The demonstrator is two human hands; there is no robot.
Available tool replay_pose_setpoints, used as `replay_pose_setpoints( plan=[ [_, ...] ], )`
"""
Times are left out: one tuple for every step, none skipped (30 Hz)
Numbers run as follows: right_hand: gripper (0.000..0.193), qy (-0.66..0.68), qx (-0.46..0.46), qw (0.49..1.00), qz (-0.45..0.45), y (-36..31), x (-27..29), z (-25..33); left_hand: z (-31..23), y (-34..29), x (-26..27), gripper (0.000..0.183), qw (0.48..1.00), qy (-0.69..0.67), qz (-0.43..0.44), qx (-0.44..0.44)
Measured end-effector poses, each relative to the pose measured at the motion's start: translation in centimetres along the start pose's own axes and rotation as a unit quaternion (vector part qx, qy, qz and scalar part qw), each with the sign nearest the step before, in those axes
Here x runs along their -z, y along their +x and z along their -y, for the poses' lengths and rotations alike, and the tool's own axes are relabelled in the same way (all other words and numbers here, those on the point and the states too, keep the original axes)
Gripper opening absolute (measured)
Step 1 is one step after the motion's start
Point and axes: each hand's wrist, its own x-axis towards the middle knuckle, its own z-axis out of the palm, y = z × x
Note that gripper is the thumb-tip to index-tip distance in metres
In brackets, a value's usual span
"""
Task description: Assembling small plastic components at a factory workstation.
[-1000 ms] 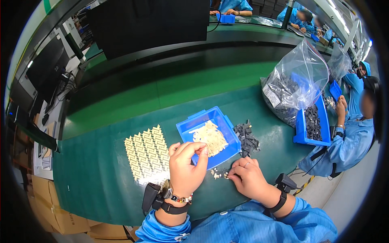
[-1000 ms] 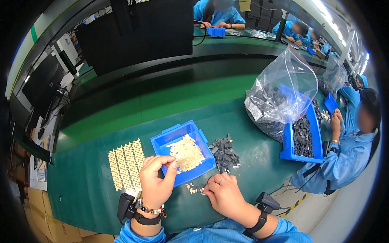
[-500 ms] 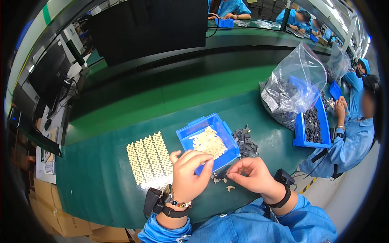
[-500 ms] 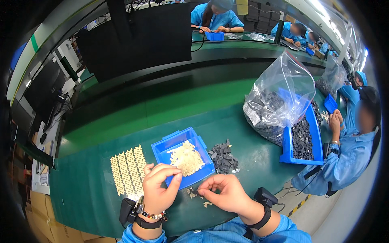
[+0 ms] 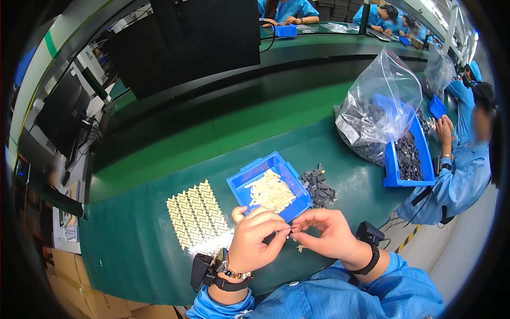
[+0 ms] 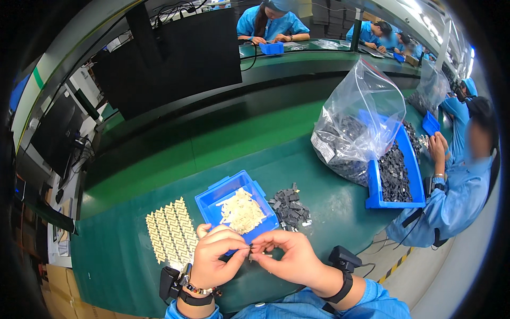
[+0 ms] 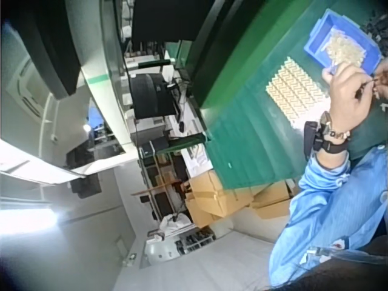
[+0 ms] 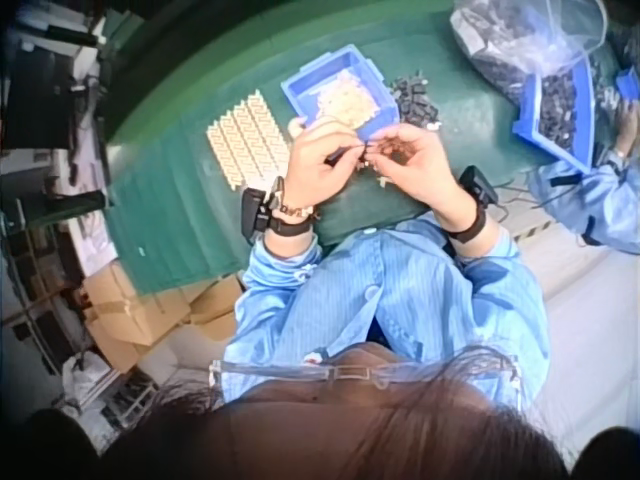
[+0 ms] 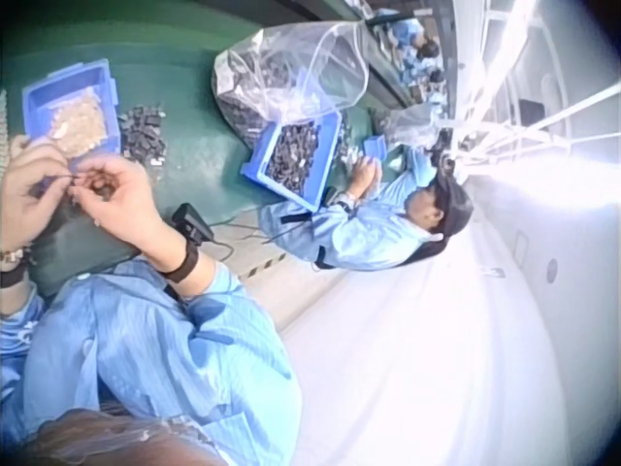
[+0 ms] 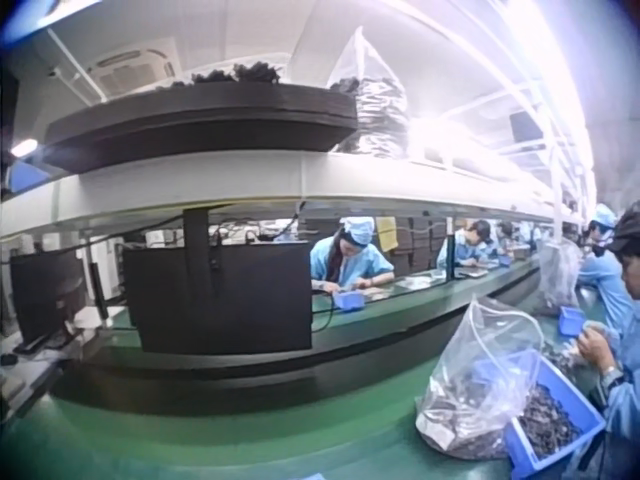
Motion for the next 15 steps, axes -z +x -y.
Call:
replay_pose_setpoints(
  plan=[
    [0.024, 0.001, 0.0, 1.0, -0.001, 0.0, 0.0, 0.1, 0.0, 0.0, 0.0, 0.008, 1.0, -0.002, -0.005, 0.005],
    [0.026, -0.038, -0.003, 0.999, 0.018, 0.0, 0.1, 0.4, 0.0, 0.0, 0.0, 0.008, 1.0, -0.002, -0.004, 0.004],
    [0.027, -0.077, -0.006, 0.996, 0.037, 0.0, 0.2, 0.5, 0.0, -0.1, 0.0, 0.008, 1.0, 0.0, -0.01, 0.004],
    [0.027, -0.077, -0.006, 0.996, 0.036, 0.1, 0.3, 0.6, 0.1, -0.1, 0.0, 0.009, 1.0, 0.002, -0.017, 0.004],
    [0.026, -0.084, 0.021, 0.995, 0.04, 0.3, 0.4, 0.7, 0.2, -0.1, 0.0, 0.009, 1.0, 0.002, -0.016, 0.003],
    [0.024, -0.091, 0.047, 0.994, 0.044, 0.3, 0.4, 0.8, 0.2, -0.2, 0.0, 0.01, 1.0, -0.004, -0.019, -0.01],
    [0.024, -0.091, 0.048, 0.994, 0.043, 0.3, 0.4, 0.8, 0.3, -0.2, 0.0, 0.011, 0.999, -0.009, -0.022, -0.024],
    [0.023, 0.045, -0.035, 0.997, 0.048, 0.4, 0.3, 0.7, 0.3, -0.2, 0.1, 0.011, 0.999, -0.009, -0.021, -0.026],
    [0.022, 0.18, -0.117, 0.975, 0.053, 0.5, 0.2, 0.6, 0.4, -0.2, 0.1, 0.012, 0.998, 0.0, -0.032, -0.046],
    [0.022, 0.18, -0.115, 0.976, 0.051, 0.6, 0.4, 0.4, 0.5, -0.2, 0.2, 0.014, 0.997, 0.008, -0.044, -0.067],
    [0.021, 0.255, -0.123, 0.957, 0.066, 0.7, 0.7, 0.1, 0.4, -0.2, 0.3, 0.014, 0.997, 0.009, -0.043, -0.068],
    [0.021, 0.328, -0.131, 0.932, 0.081, 0.8, 0.9, -0.1, 0.2, -0.2, 0.4, 0.014, 0.995, 0.023, -0.042, -0.088],
    [0.021, 0.329, -0.129, 0.932, 0.08, 0.9, 0.8, -0.1, 0.1, -0.2, 0.5, 0.015, 0.993, 0.037, -0.041, -0.107],
    [0.02, 0.322, -0.126, 0.935, 0.084, 0.9, 0.7, -0.2, 0.1, -0.3, 0.4, 0.015, 0.993, 0.038, -0.04, -0.108],
    [0.018, 0.316, -0.122, 0.937, 0.087, 1.0, 0.5, -0.3, 0.2, -0.3, 0.4, 0.014, 0.991, 0.034, -0.044, -0.118]
  ],
)
